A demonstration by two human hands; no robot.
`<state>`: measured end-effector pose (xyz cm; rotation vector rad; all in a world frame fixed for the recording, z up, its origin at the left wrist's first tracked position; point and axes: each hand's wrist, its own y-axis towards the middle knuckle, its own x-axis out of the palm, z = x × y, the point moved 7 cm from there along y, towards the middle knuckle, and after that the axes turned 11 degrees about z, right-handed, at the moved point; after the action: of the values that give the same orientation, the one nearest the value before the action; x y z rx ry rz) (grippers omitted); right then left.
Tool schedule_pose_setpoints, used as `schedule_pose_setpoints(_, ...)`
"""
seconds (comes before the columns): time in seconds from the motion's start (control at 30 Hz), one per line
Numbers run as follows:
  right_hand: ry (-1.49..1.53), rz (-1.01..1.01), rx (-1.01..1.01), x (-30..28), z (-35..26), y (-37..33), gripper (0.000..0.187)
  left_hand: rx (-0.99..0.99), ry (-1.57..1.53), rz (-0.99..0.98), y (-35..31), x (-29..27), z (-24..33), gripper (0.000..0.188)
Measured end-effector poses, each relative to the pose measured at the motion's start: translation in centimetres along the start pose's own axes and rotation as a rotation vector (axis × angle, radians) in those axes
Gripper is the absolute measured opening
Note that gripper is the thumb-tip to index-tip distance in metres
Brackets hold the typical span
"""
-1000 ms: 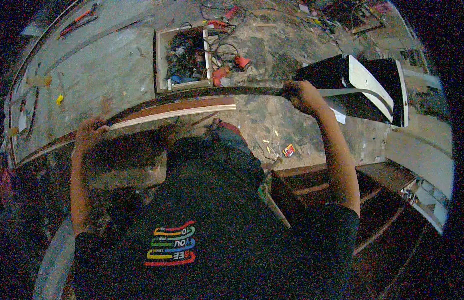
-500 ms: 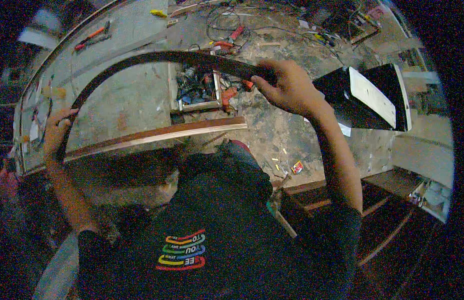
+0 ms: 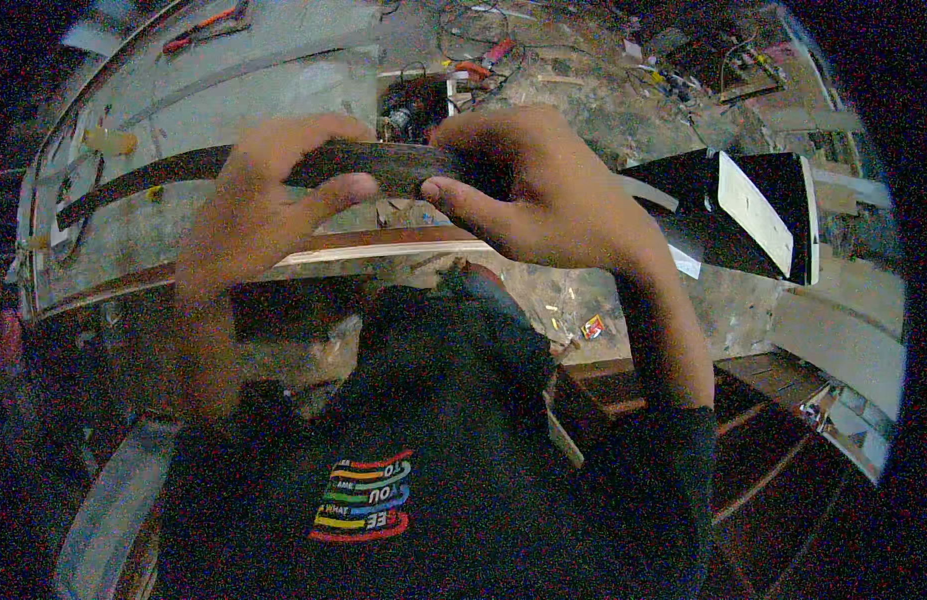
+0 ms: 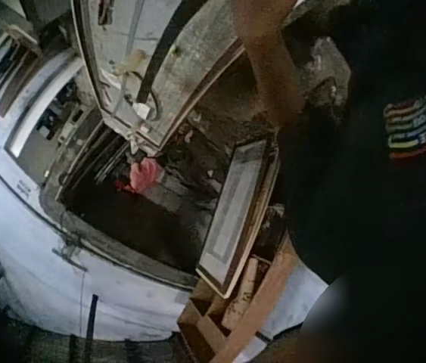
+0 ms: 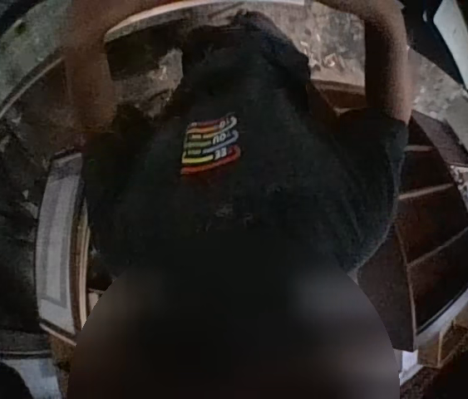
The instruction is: The person fits a long curved wooden trim piece along the edge of a large curved wooden frame on a workbench. They repeatedly align, press, and adjust the trim by hand, then use a metal file to smooth the trim edge. A second person is visible in the background but not interacting with the task.
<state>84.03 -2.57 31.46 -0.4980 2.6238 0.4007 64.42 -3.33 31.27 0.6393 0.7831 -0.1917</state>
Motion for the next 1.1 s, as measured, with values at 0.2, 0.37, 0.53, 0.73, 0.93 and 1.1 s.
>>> schedule_pose_setpoints(0.2, -0.18, -0.195, 0.033, 0.1, -0.5, 0.0, 0.023, -0.14, -0.249, -0.055, 1.6, 0.9, 0.9, 0.027)
schedule_pose_setpoints(0.37, -0.337, -0.288, -0.135, 0.8, 0.9, 0.9, 0.028, -0.144, -0.177, -0.184, 1.6, 3.5, 0.7, 0.026)
schedule_pose_setpoints(0.53, -0.236, -0.364, -0.167, 3.3, 5.4, 2.3, 0.024, -0.135, -0.002, -0.292, 1.1, 7.5, -2.4, 0.027)
schedule_pose_setpoints(0.73, -0.318, -0.513, 0.124, 8.5, 14.5, 3.3, 0.018, -0.22, 0.103, -0.38, -1.3, 13.6, -9.3, 0.023)
schedule_pose_setpoints(0.93, -0.526, -0.353, 0.093, 12.0, 17.5, 3.0, 0.023, -0.322, 0.045, -0.454, -4.4, 17.3, -14.1, 0.029)
schedule_pose_setpoints(1.1, -0.481, -0.303, 0.221, 13.4, 17.7, 2.5, 0.028, -0.365, 0.003, -0.444, -5.8, 18.2, -15.7, 0.022)
